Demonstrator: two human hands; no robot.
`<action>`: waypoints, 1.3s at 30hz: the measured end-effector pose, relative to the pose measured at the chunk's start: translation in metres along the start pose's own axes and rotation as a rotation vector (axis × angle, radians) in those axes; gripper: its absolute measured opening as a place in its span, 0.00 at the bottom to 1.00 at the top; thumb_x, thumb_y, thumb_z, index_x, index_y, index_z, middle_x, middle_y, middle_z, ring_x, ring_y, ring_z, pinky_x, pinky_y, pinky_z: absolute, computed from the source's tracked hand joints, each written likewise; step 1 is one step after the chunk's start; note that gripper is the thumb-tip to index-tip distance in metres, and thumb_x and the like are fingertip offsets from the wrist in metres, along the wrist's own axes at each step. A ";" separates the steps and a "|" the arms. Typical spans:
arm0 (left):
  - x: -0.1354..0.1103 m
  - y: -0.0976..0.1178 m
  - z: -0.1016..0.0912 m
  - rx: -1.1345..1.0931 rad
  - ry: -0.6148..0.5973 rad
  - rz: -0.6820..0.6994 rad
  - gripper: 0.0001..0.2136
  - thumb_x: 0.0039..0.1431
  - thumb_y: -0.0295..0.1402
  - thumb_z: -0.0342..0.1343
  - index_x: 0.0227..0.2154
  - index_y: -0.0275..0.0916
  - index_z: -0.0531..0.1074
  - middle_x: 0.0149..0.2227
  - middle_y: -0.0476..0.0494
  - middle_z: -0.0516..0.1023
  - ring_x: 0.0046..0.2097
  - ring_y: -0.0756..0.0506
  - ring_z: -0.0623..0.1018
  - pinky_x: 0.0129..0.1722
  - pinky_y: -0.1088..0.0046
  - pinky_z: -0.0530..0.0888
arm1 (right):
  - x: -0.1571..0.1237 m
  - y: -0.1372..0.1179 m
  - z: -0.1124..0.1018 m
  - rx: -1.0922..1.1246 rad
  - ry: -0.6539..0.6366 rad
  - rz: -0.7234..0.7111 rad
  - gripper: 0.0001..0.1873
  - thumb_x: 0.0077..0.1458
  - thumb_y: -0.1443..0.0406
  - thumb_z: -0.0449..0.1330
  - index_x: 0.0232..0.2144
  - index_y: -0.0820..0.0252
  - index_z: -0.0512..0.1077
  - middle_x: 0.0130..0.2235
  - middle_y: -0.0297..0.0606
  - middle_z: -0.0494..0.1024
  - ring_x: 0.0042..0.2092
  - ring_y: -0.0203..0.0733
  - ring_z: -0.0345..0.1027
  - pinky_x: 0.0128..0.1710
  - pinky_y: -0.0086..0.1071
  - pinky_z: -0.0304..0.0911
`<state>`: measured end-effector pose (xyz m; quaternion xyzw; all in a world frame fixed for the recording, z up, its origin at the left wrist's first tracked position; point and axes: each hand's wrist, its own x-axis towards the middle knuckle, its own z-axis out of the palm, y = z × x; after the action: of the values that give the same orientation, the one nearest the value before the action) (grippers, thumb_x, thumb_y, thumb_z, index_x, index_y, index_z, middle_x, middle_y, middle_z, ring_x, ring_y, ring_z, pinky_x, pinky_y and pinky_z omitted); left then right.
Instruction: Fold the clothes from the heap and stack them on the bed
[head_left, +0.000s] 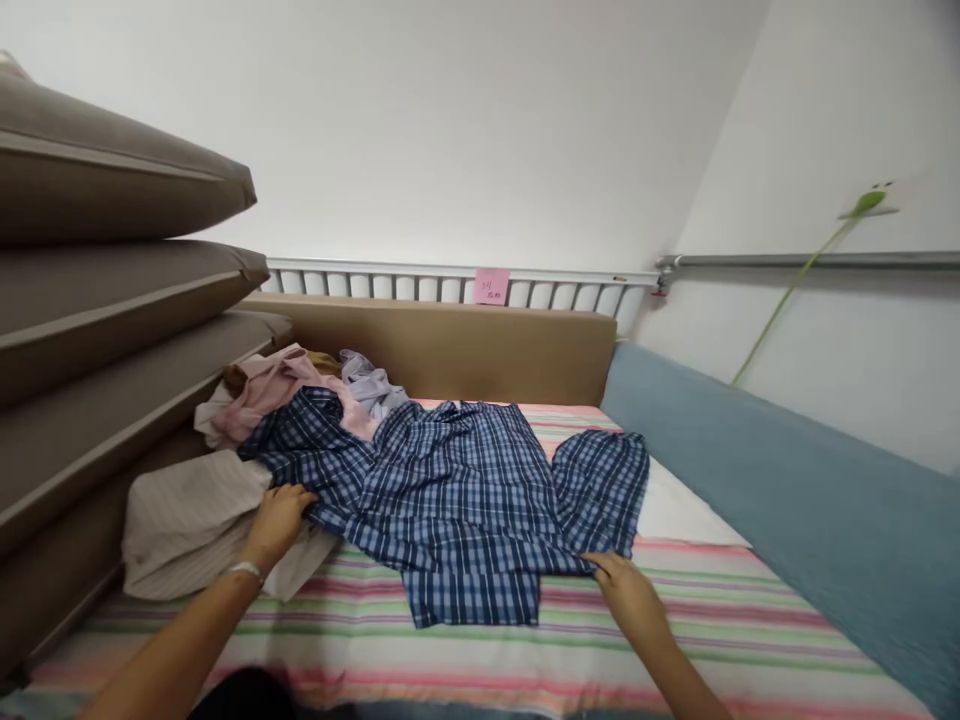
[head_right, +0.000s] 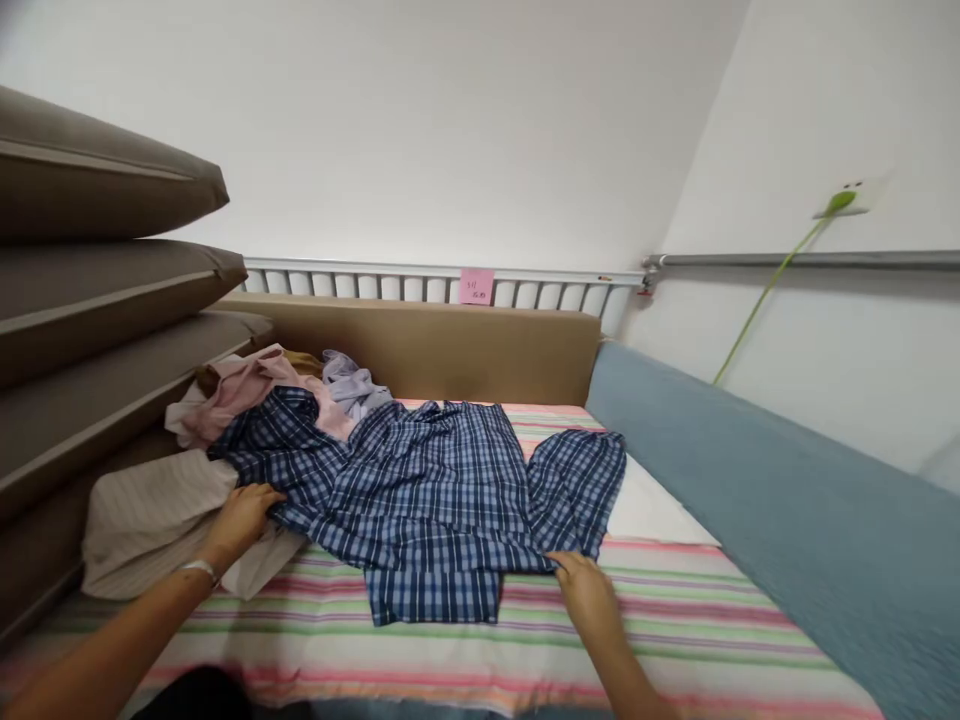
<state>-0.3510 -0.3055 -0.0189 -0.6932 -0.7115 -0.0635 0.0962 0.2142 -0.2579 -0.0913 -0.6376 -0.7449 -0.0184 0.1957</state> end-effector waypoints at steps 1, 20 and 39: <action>-0.002 -0.003 -0.003 -0.007 -0.001 0.011 0.20 0.50 0.21 0.44 0.41 0.41 0.75 0.40 0.39 0.76 0.45 0.41 0.71 0.45 0.64 0.62 | -0.001 0.005 -0.001 0.015 0.005 -0.011 0.21 0.49 0.68 0.47 0.39 0.55 0.76 0.40 0.36 0.79 0.43 0.44 0.70 0.45 0.36 0.65; -0.106 0.034 0.030 -0.269 0.297 -0.252 0.25 0.49 0.22 0.45 0.52 0.37 0.66 0.61 0.36 0.59 0.62 0.37 0.58 0.56 0.54 0.60 | -0.067 0.021 0.001 0.124 -0.071 0.002 0.23 0.47 0.68 0.46 0.40 0.58 0.76 0.48 0.44 0.75 0.49 0.46 0.68 0.51 0.41 0.62; -0.108 0.202 0.062 -1.537 -0.326 -0.803 0.10 0.43 0.32 0.60 0.20 0.39 0.62 0.14 0.56 0.64 0.17 0.51 0.68 0.18 0.76 0.66 | -0.135 -0.123 0.065 1.104 -0.469 0.635 0.18 0.31 0.46 0.55 0.16 0.51 0.60 0.17 0.25 0.74 0.26 0.46 0.74 0.25 0.35 0.64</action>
<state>-0.1500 -0.3904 -0.1124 -0.2640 -0.6668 -0.4540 -0.5288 0.0945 -0.3904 -0.1664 -0.6191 -0.4444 0.5618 0.3220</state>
